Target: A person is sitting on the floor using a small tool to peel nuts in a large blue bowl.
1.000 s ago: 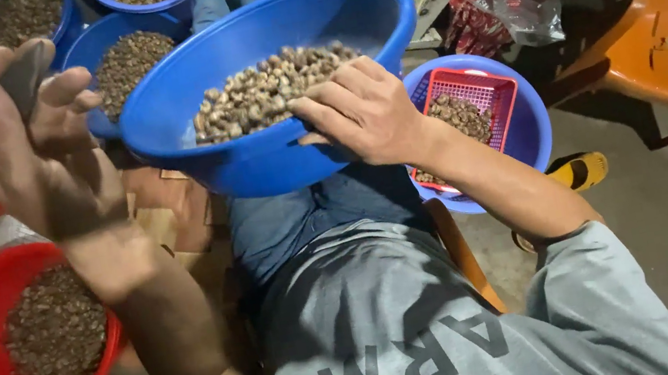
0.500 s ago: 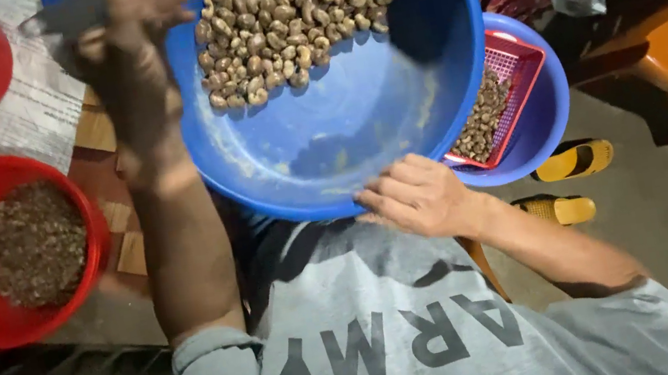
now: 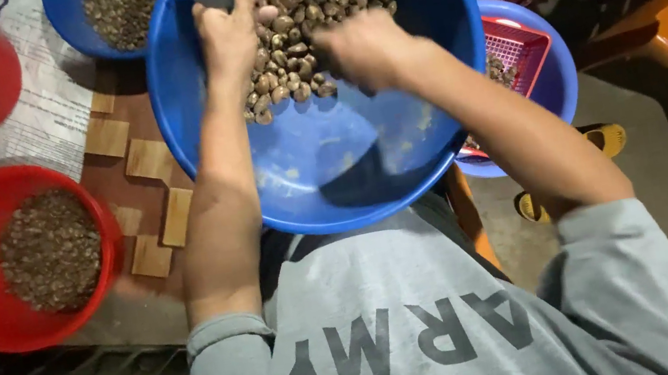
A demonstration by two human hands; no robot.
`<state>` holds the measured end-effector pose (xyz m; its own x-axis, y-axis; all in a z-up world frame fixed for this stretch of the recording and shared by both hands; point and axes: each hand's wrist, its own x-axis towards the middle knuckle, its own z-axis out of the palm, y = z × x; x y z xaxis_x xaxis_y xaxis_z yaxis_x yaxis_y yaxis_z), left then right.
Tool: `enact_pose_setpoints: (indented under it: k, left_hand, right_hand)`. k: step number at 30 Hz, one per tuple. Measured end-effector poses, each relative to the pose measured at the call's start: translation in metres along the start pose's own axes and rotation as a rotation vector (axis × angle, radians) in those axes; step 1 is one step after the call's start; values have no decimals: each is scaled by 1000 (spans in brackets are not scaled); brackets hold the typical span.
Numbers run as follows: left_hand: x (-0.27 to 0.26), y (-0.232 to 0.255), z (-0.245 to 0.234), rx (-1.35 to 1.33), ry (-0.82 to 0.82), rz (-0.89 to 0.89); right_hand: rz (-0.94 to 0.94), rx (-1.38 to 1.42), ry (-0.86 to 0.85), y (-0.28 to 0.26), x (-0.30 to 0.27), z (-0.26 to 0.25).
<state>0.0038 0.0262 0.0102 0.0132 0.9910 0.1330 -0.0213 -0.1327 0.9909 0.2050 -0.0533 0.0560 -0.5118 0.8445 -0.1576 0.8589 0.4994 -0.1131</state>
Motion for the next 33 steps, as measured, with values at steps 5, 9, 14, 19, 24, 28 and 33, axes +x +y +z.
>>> enact_pose_setpoints:
  k: [5,9,14,19,24,28,33]
  left_hand:
    - [-6,-5,-5,18,6,23]
    - [-18,0,-12,179,2,8]
    - [-24,6,-10,225,-24,18]
    - [-35,25,-5,-37,-36,111]
    - [-34,28,-2,-91,-104,222]
    - [-38,35,-1,4,-77,247]
    - [-36,32,-1,63,-103,217]
  right_hand:
    - [167,-324,451,54,86,81]
    - [143,-135,473,35,77,81]
    - [191,10,325,32,62,61]
    - [258,1217,418,2,36,6]
    - [88,1467,472,-8,37,-1]
    - [70,1579,432,-4,37,9]
    - [92,1662,422,-4,39,7]
